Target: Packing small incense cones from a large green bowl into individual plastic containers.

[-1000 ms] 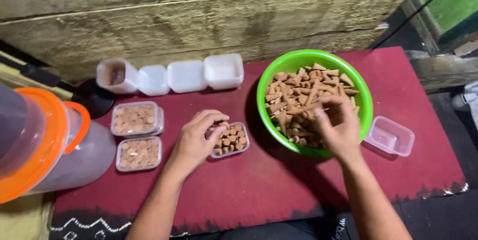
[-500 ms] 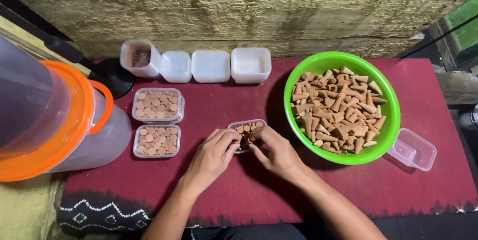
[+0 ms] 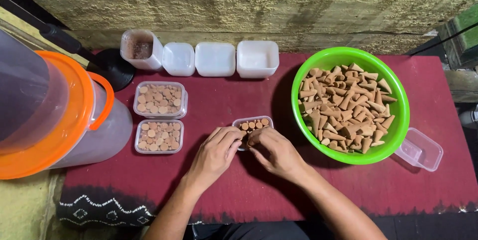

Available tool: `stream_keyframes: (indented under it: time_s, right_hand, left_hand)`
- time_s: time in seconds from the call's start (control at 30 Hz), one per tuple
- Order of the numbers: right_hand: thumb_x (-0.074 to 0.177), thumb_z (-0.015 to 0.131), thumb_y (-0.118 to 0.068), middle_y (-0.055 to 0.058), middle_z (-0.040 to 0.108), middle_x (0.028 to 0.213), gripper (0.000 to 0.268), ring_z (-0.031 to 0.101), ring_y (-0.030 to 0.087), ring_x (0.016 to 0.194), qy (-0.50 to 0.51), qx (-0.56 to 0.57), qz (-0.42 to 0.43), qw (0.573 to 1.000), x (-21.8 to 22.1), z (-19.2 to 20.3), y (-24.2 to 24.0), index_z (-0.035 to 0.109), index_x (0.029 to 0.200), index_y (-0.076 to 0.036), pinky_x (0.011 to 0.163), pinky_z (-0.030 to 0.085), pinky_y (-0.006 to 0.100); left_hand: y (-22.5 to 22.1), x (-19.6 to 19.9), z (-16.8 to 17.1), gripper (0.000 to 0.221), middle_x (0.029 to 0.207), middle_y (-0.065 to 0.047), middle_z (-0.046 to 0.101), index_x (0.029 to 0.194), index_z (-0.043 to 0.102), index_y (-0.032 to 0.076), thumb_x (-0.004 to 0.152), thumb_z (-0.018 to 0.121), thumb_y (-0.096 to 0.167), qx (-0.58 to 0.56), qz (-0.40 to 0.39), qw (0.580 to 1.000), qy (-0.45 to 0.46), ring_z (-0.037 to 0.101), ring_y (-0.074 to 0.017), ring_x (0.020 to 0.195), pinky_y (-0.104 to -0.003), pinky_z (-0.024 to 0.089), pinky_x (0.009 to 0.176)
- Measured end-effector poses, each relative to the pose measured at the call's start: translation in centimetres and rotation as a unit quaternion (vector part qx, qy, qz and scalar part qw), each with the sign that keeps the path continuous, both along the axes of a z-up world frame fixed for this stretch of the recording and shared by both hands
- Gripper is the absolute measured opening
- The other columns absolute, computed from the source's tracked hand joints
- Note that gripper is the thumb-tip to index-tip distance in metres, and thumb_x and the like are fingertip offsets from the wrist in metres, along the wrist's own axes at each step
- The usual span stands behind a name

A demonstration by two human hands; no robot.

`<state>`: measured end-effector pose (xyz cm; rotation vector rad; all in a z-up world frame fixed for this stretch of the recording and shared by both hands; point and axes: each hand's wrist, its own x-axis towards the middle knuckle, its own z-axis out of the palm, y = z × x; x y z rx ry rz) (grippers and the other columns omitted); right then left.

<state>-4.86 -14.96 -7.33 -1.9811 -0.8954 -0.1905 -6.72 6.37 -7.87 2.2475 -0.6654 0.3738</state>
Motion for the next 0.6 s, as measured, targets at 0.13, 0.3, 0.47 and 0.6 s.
stream_keyframes:
  time_s: [0.13,0.3,0.47,0.6]
  right_hand:
    - [0.093,0.071,-0.013,0.013,0.071,0.094,0.008,0.07,0.038,0.084,-0.018,-0.006,0.008,1.0,0.2,-1.0,0.1,0.067,0.095,-0.007,0.07,0.059,0.047]
    - [0.095,0.07,-0.016,0.009,0.07,0.094,0.006,0.069,0.034,0.087,-0.078,-0.053,0.001,0.996,0.2,-1.8,0.4,0.067,0.094,-0.01,0.074,0.057,0.044]
    - [0.095,0.068,-0.018,0.008,0.069,0.102,0.007,0.067,0.035,0.094,-0.09,-0.078,-0.016,0.993,0.1,-3.0,0.3,0.069,0.097,-0.012,0.074,0.055,0.044]
    - [0.094,0.069,-0.021,0.008,0.066,0.108,0.009,0.065,0.036,0.1,-0.083,-0.093,-0.031,0.992,-0.2,-3.3,0.1,0.07,0.099,-0.014,0.077,0.055,0.045]
  left_hand:
    - [0.3,-0.1,-0.5,0.006,0.103,-0.008,0.068,0.103,0.066,0.01,0.098,0.064,0.009,-0.01,0.0,1.0,0.009,0.069,-0.0289,0.098,-0.039,0.058,0.087]
    - [0.3,-0.3,-1.1,0.006,0.102,-0.008,0.068,0.104,0.067,0.009,0.098,0.065,0.008,-0.015,0.0,1.0,0.006,0.07,-0.0298,0.099,-0.04,0.058,0.088]
    - [0.3,-0.4,-0.9,0.007,0.102,-0.009,0.068,0.103,0.067,0.009,0.097,0.065,0.007,-0.023,-0.003,1.0,0.003,0.07,-0.0303,0.099,-0.04,0.058,0.087]
    - [0.4,-0.3,-0.7,0.007,0.101,-0.009,0.068,0.103,0.066,0.008,0.097,0.065,0.006,-0.028,-0.002,1.0,-0.005,0.07,-0.0305,0.097,-0.041,0.058,0.087]
